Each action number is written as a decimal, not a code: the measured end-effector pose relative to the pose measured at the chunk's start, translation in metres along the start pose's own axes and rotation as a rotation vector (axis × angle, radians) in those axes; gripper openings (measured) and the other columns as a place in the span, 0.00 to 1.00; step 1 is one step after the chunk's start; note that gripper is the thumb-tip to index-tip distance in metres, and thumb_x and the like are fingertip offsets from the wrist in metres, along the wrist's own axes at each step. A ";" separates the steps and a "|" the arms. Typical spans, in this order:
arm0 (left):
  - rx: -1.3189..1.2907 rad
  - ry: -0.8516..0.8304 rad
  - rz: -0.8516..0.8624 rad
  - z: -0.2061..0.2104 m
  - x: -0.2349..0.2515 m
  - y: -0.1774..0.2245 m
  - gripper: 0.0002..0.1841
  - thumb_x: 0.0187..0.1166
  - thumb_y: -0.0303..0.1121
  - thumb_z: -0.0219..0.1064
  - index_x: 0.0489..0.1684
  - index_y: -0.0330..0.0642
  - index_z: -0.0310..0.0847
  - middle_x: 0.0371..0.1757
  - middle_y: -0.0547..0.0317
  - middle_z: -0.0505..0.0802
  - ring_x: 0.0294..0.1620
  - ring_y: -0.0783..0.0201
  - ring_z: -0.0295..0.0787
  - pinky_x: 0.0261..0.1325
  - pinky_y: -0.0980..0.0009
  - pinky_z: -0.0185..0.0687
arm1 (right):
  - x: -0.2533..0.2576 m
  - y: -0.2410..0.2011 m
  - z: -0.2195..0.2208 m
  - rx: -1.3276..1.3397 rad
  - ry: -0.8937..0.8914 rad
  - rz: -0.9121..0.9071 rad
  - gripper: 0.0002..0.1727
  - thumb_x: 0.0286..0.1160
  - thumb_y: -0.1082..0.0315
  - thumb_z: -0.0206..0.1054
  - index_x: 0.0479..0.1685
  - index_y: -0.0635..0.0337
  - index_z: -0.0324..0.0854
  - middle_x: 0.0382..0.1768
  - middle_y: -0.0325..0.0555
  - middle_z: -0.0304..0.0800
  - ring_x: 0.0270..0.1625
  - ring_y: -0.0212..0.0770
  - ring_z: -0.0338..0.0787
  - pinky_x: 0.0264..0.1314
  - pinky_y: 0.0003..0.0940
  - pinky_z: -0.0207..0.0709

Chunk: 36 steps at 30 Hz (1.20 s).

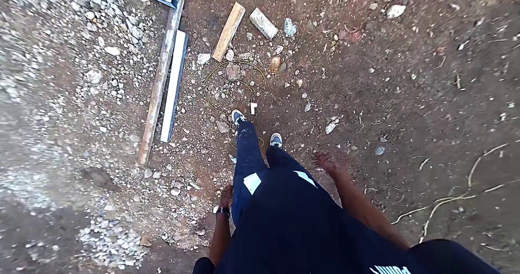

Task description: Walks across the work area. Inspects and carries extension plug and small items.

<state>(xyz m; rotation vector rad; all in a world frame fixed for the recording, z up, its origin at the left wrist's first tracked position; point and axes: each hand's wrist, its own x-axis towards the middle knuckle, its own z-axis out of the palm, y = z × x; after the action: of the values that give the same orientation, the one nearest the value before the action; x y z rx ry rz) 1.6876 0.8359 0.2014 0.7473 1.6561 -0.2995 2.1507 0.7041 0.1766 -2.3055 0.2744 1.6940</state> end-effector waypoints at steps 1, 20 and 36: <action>-0.075 0.006 -0.039 -0.008 0.008 0.013 0.22 0.95 0.39 0.52 0.72 0.29 0.77 0.63 0.36 0.89 0.61 0.52 0.88 0.68 0.54 0.81 | -0.005 -0.002 0.007 -0.013 -0.001 0.049 0.29 0.94 0.48 0.49 0.83 0.57 0.69 0.67 0.60 0.87 0.55 0.58 0.94 0.54 0.56 0.87; -0.145 -0.060 -0.063 -0.082 0.156 0.241 0.25 0.93 0.48 0.51 0.78 0.39 0.71 0.59 0.39 0.90 0.51 0.48 0.92 0.53 0.51 0.88 | -0.036 -0.173 0.071 -0.540 0.089 -0.275 0.25 0.93 0.48 0.51 0.71 0.52 0.83 0.64 0.59 0.90 0.72 0.59 0.86 0.77 0.66 0.72; 0.026 -0.121 -0.083 0.114 0.372 0.319 0.29 0.92 0.54 0.53 0.82 0.43 0.70 0.68 0.37 0.87 0.61 0.44 0.90 0.60 0.46 0.86 | 0.042 -0.176 0.078 -0.944 0.294 -0.158 0.57 0.66 0.24 0.62 0.97 0.39 0.49 0.86 0.64 0.65 0.78 0.70 0.76 0.65 0.70 0.78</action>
<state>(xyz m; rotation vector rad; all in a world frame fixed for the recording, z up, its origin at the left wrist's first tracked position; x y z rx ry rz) 1.9526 1.1256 -0.1131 0.6686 1.5735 -0.4179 2.1471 0.8961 0.1330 -3.0940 -0.8133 1.5818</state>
